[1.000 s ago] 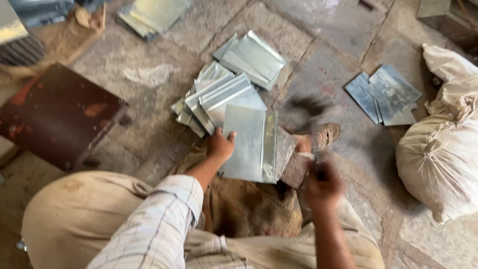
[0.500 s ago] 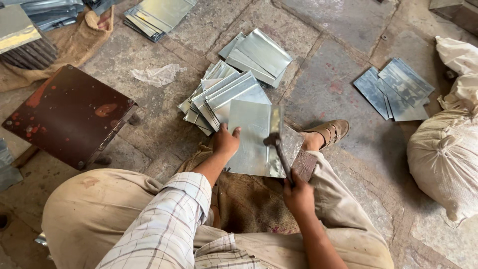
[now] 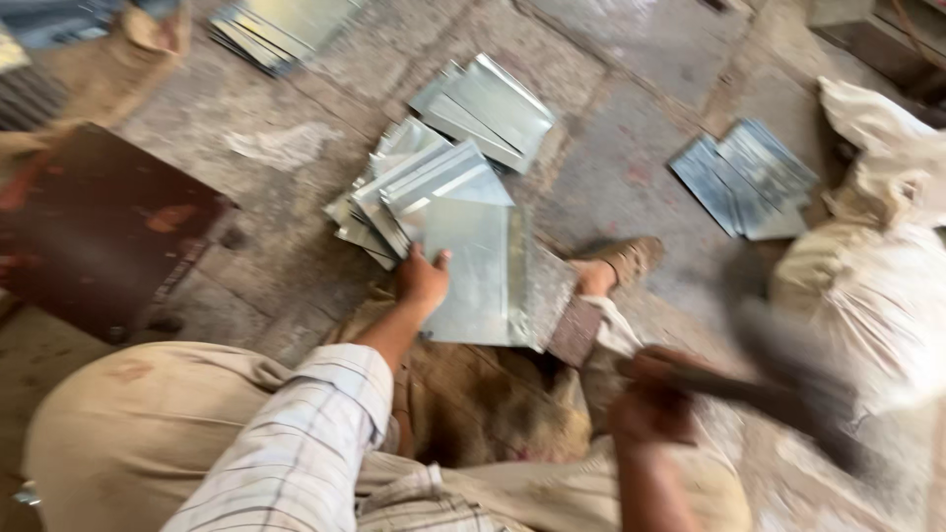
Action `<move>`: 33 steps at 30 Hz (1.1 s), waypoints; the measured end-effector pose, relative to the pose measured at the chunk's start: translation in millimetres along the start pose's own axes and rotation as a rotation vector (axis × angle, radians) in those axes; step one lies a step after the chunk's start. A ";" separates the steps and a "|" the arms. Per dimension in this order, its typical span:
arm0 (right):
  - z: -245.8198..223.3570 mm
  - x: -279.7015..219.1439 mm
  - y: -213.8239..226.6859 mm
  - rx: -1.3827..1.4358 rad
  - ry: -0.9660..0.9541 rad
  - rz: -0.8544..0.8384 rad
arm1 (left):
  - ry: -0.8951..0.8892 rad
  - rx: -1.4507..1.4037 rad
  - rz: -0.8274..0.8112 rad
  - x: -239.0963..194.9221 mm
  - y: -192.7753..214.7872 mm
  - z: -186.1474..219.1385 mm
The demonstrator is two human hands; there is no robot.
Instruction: The person handles metal sheets one at a time, positioning them on a stone block and hammering the edges and surface by hand using a hammer. They flip and move the sheets to work on different sections while sitting on the floor.
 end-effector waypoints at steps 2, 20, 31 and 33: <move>23.4 -45.5 -27.8 -0.174 -0.199 -0.323 | -0.021 0.030 0.025 2.8 -1.8 -5.2; -27.2 12.4 5.4 0.171 0.030 0.067 | 0.092 -0.046 -0.073 -5.7 12.0 4.0; 3.6 -15.9 -37.7 -0.294 -0.485 -0.435 | 0.010 -0.047 0.011 2.4 11.4 4.8; -19.9 11.4 -18.8 -0.102 -0.294 -0.269 | 0.001 -0.047 0.043 0.2 10.2 3.0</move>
Point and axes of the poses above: each hand's wrist, its own x-axis towards the middle knuckle, its own y-axis out of the back of the hand, z = x × y, the point moved 5 cm from there along x, towards the middle knuckle, and after that the axes turned 3 degrees about -z, right-handed, at the moved point
